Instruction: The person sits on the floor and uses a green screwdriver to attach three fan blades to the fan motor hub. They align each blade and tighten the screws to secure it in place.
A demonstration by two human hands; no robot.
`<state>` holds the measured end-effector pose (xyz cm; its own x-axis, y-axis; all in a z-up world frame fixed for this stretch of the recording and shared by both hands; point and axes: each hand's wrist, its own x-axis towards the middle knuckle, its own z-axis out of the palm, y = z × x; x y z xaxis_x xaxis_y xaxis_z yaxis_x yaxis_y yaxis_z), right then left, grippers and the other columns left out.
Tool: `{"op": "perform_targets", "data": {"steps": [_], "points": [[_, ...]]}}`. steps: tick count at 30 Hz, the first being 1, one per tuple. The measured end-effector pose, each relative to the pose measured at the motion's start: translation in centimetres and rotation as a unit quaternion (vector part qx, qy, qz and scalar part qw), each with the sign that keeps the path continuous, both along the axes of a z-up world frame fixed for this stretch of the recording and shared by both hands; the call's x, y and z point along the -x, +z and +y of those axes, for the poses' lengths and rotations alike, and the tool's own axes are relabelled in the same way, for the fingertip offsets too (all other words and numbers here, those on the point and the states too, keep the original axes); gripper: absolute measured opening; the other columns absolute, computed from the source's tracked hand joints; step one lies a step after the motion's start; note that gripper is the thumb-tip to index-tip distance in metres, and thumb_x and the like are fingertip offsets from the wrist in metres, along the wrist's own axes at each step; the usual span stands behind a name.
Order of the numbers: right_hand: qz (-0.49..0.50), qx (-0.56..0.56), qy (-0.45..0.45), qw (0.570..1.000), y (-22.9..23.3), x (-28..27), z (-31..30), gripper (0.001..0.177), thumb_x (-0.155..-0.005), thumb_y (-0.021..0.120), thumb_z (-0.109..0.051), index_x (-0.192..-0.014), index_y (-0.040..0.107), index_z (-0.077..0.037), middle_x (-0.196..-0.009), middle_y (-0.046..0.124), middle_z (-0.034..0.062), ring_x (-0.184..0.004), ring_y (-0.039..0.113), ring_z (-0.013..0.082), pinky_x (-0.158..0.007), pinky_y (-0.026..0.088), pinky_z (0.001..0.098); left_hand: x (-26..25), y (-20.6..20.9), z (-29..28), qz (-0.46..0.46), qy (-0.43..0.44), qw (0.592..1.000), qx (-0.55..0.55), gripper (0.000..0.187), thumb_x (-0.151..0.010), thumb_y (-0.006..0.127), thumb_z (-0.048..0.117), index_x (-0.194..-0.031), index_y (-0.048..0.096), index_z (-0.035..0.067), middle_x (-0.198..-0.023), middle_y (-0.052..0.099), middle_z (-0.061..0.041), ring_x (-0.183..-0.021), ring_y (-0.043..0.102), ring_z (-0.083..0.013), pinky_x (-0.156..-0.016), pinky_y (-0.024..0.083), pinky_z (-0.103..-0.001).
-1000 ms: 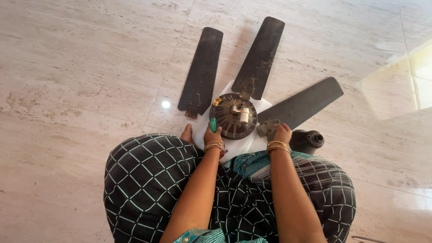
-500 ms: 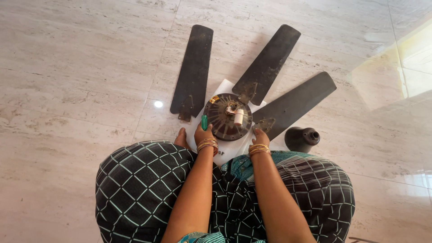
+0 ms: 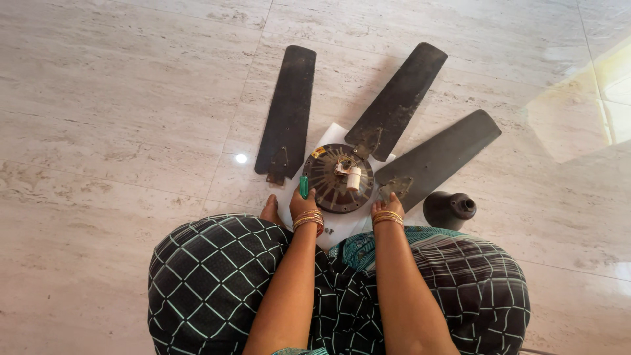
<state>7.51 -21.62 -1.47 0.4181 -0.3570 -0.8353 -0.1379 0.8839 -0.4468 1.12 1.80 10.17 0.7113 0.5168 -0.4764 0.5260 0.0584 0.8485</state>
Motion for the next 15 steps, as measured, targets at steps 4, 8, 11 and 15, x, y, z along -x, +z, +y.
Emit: {"op": "perform_targets", "data": {"steps": [4, 8, 11, 15], "points": [[-0.102, -0.033, -0.019, 0.994, 0.4, -0.7, -0.6, 0.025, -0.097, 0.074, -0.022, -0.113, 0.066, -0.004, -0.101, 0.062, 0.0077, -0.089, 0.061, 0.0218, -0.083, 0.062, 0.0399, 0.0, -0.5, 0.0, -0.013, -0.012, 1.000, -0.026, 0.044, -0.094, 0.070, 0.026, -0.136, 0.063, 0.015, -0.087, 0.074, -0.011, -0.054, 0.068, -0.0229, -0.053, 0.055, -0.037], [-0.145, 0.001, -0.008, 0.989, 0.7, -0.6, -0.9, 0.018, -0.098, 0.065, -0.008, -0.115, 0.060, -0.004, -0.101, 0.067, 0.0081, -0.092, 0.067, 0.0230, -0.081, 0.063, 0.0383, 0.0, -1.8, -0.1, -0.007, -0.011, 1.000, -0.013, 0.042, -0.095, 0.068, 0.026, -0.135, 0.064, 0.015, -0.086, 0.075, -0.012, -0.056, 0.069, -0.0223, -0.055, 0.056, -0.037], [-0.188, 0.016, -0.030, 0.982, 1.7, 0.1, -0.9, 0.023, -0.097, 0.063, -0.003, -0.118, 0.056, -0.006, -0.103, 0.066, 0.0073, -0.092, 0.068, 0.0229, -0.081, 0.063, 0.0382, -0.5, -3.3, -0.1, -0.005, -0.006, 1.000, -0.018, 0.037, -0.095, 0.067, 0.028, -0.128, 0.065, 0.012, -0.086, 0.074, -0.012, -0.062, 0.071, -0.0245, -0.062, 0.056, -0.041], [-0.263, 0.038, -0.046, 0.963, 4.8, 1.3, -0.6, 0.027, -0.097, 0.066, -0.003, -0.119, 0.053, -0.011, -0.103, 0.067, 0.0082, -0.091, 0.068, 0.0226, -0.084, 0.062, 0.0383, -1.4, -6.5, 0.2, 0.006, 0.003, 0.995, -0.098, 0.033, -0.097, 0.070, 0.033, -0.112, 0.069, 0.003, -0.096, 0.070, -0.015, -0.081, 0.070, -0.0299, -0.076, 0.055, -0.044]]}}
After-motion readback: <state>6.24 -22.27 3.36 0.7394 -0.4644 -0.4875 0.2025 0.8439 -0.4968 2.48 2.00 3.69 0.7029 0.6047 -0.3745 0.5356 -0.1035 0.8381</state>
